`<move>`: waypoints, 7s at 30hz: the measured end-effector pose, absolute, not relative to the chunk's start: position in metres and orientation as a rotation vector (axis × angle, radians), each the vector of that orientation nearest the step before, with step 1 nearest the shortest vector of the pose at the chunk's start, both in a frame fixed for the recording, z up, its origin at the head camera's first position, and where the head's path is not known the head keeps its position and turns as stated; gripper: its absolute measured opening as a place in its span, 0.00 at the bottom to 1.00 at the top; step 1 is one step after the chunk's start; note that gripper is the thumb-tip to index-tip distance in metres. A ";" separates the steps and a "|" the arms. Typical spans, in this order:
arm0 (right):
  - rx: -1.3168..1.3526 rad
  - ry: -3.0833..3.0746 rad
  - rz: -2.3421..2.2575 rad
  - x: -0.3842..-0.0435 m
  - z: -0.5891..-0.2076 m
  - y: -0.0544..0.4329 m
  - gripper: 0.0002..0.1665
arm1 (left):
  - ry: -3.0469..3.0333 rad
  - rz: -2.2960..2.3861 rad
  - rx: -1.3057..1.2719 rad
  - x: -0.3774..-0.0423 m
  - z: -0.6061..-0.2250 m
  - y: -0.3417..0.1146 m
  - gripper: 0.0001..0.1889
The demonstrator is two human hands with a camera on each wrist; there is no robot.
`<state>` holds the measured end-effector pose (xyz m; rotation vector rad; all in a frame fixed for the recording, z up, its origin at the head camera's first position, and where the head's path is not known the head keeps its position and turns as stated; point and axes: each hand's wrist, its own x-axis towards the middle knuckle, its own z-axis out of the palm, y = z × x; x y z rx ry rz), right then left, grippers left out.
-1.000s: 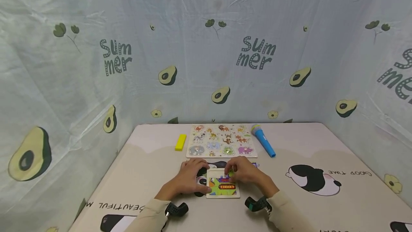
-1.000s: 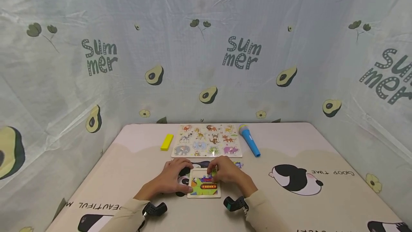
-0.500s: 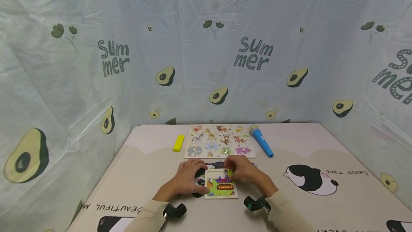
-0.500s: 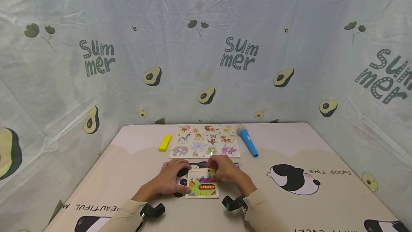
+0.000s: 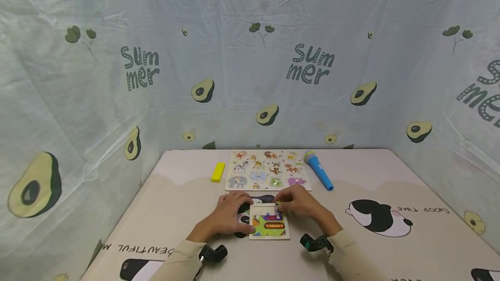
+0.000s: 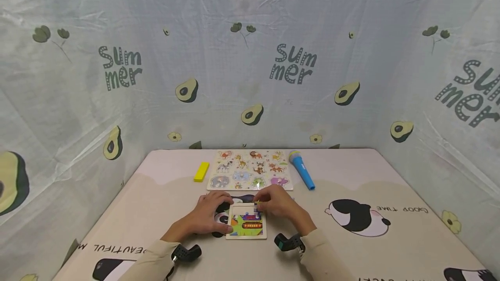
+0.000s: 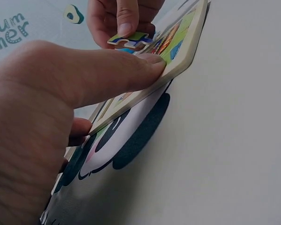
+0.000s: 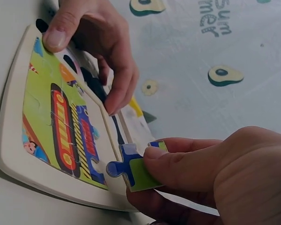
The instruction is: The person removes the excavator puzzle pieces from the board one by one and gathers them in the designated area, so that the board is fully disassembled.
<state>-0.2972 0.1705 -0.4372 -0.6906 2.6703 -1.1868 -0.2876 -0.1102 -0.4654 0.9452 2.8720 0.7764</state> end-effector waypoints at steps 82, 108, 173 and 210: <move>-0.148 3.061 -0.962 -0.313 -0.448 0.264 0.02 | 2.869 0.786 0.951 -0.288 -0.467 -0.110 0.39; -0.209 3.062 -1.225 -0.309 -0.426 0.251 0.13 | 2.867 0.788 0.963 -0.289 -0.469 -0.111 0.39; -0.831 2.735 -0.959 -0.274 -0.446 0.119 0.13 | 2.862 0.810 0.986 -0.288 -0.467 -0.111 0.39; -0.644 2.650 -1.382 -0.289 -0.419 0.176 0.04 | 2.889 0.784 1.000 -0.289 -0.465 -0.109 0.39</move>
